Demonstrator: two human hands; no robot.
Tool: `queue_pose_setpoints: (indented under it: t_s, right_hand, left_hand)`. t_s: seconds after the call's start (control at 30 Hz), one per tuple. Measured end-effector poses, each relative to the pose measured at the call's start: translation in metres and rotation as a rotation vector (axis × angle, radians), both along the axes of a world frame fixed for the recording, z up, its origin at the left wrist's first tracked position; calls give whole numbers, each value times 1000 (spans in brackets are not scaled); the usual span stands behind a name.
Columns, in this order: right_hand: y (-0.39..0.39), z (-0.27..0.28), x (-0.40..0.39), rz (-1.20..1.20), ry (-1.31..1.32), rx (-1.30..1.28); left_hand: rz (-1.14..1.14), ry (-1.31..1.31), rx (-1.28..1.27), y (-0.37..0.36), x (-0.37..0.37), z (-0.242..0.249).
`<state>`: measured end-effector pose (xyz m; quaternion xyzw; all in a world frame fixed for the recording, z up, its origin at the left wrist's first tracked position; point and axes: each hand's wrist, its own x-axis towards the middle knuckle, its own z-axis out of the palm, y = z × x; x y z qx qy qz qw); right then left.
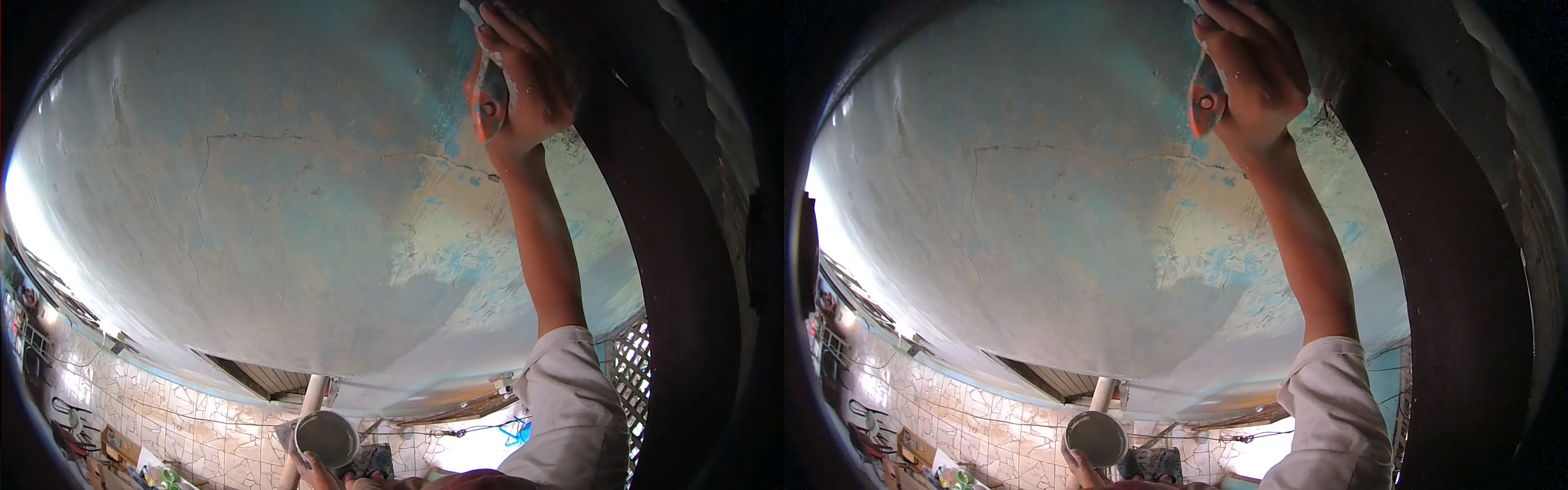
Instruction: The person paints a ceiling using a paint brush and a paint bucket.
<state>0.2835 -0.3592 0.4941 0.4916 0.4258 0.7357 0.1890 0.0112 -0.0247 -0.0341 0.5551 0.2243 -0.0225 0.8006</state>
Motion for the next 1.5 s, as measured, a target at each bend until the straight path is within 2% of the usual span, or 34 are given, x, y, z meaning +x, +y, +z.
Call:
queue_pose_setpoints:
  t_s: [0.07, 0.17, 0.27, 0.3, 0.4, 0.5, 0.57, 0.63, 0.7, 0.77, 0.9, 1.0, 1.07, 1.1, 1.2, 1.33, 1.4, 1.5]
  right_hand:
    - [12, -15, -17, -100, 81, 87]
    - [16, -51, -27, -94, 138, 106]
    - [22, -84, -49, -116, 303, 153]
    - [20, -88, -49, -62, 303, 142]
    - [17, -65, -48, -39, 192, 88]
    - [8, -23, -32, -33, 56, -9]
    - [28, -10, -33, -91, 29, 22]
    - [20, 0, -2, 68, -25, -22]
    - [12, -6, 5, 43, 20, 12]
    - [18, -35, -29, -173, 166, 119]
    - [27, -109, -57, -258, 370, 185]
    - [35, -135, -76, -228, 469, 160]
    - [36, -131, -89, -160, 536, 132]
    - [34, -116, -86, -172, 456, 73]
    - [24, -69, -65, -183, 209, -13]
    - [16, -22, -30, -94, 31, -43]
    - [17, -26, -22, -105, 44, 6]
    - [18, -49, -22, -146, 113, 93]
  left_hand:
    - [21, -67, -21, -2, 3, 0]
    - [24, -133, -28, -4, 4, 0]
    - [25, -187, -24, -2, 3, -2]
    - [26, -211, -19, -1, 3, -4]
    - [36, -260, -6, 3, 3, -7]
    - [52, -149, 2, 6, 2, -5]
    - [19, -177, 47, 11, 5, -13]
    - [10, -190, 50, 11, 6, -12]
    - [30, -185, 9, 5, 9, -1]
    - [53, -178, -30, -1, 9, 11]
    - [-8, -132, -47, 5, 1, 6]
    - [-65, -136, 39, 8, 1, 32]
    - [-68, -124, 61, 10, 2, 42]
    - [-73, -116, 70, 10, 0, 44]
    - [46, -122, -110, 2, 0, 37]
    - [36, -123, -75, 4, -1, 38]
    - [30, -127, -107, 3, -2, 35]
    - [0, -100, -32, 11, -10, 5]
